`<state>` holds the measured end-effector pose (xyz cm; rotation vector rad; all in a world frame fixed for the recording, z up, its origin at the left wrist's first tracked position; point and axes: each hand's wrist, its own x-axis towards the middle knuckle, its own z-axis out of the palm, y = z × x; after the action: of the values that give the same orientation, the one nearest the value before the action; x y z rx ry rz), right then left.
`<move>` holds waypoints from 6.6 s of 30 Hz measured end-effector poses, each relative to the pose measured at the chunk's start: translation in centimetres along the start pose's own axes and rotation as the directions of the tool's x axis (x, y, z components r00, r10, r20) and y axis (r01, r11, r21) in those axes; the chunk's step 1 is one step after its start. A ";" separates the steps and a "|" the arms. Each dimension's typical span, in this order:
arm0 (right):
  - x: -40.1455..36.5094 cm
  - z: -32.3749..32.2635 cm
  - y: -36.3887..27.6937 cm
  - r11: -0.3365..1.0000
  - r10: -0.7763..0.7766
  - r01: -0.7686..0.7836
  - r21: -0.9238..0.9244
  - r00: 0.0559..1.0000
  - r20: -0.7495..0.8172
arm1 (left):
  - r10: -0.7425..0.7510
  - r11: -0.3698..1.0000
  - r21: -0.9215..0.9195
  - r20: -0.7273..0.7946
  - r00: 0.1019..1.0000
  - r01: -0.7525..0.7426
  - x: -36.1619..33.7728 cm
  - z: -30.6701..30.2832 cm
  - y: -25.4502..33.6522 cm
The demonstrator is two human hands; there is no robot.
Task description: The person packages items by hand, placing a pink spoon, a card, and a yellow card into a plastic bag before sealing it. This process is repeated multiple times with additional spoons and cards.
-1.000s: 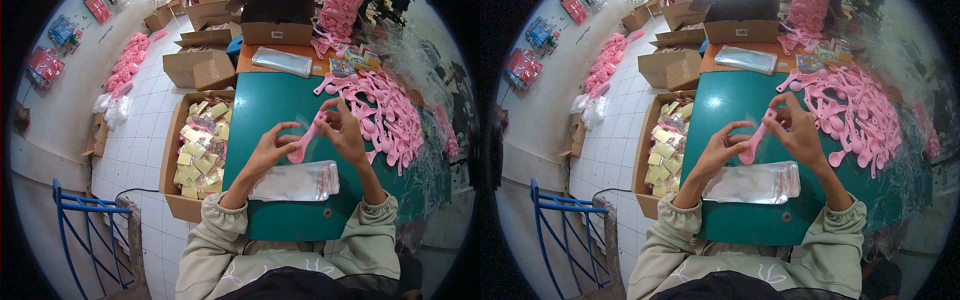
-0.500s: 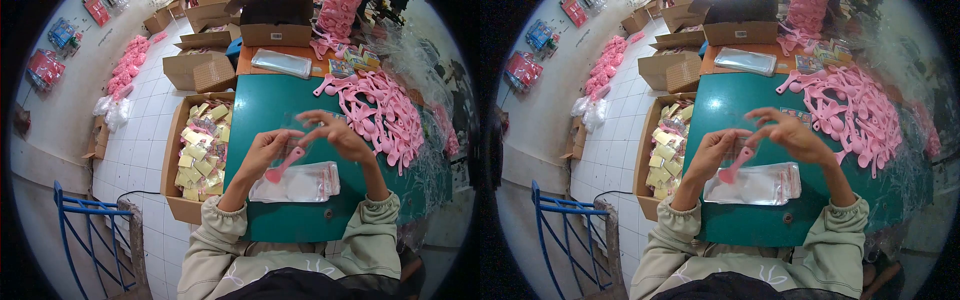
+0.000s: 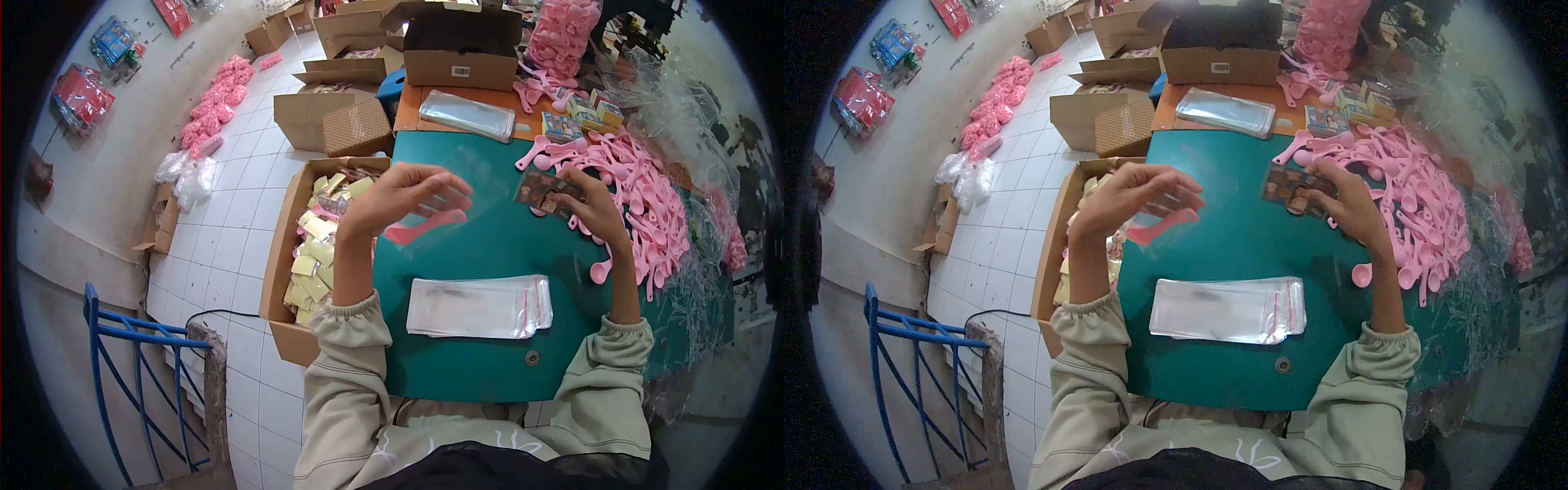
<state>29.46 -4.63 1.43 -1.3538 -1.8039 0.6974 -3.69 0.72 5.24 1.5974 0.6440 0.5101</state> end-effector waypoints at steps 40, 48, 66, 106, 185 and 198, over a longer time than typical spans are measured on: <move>-2.0 3.0 -7.0 0.993 -0.096 0.111 -0.032 0.948 0.302 | -0.012 0.947 0.316 0.232 0.973 -0.063 3.7 4.8 -1.8; -1.8 3.9 -7.4 0.986 0.161 -0.166 -0.013 0.934 0.319 | -0.042 0.874 0.484 0.164 0.986 -0.043 4.0 5.6 -2.3; -0.8 3.5 -5.6 0.877 0.274 -0.336 0.344 0.937 0.215 | 0.064 0.992 0.096 0.202 0.977 -0.084 1.0 0.3 -1.7; -3.0 11.0 -5.8 0.977 -0.210 0.211 0.042 0.892 0.400 | -0.157 0.985 -0.098 -0.169 0.973 0.142 -2.0 8.1 -8.9; -4.9 11.5 -3.0 0.707 0.499 -0.464 0.534 0.862 0.089 | -0.092 0.970 0.155 -0.472 0.877 0.186 -1.4 8.6 -8.7; -4.8 12.1 -3.3 0.713 0.514 -0.461 0.528 0.856 0.052 | -0.100 0.979 0.109 -0.486 0.868 0.174 -1.1 8.7 -8.6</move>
<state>18.37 -9.94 -3.87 -1.4446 -1.0355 1.2776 0.29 -5.91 -4.35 1.5566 1.1877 0.7767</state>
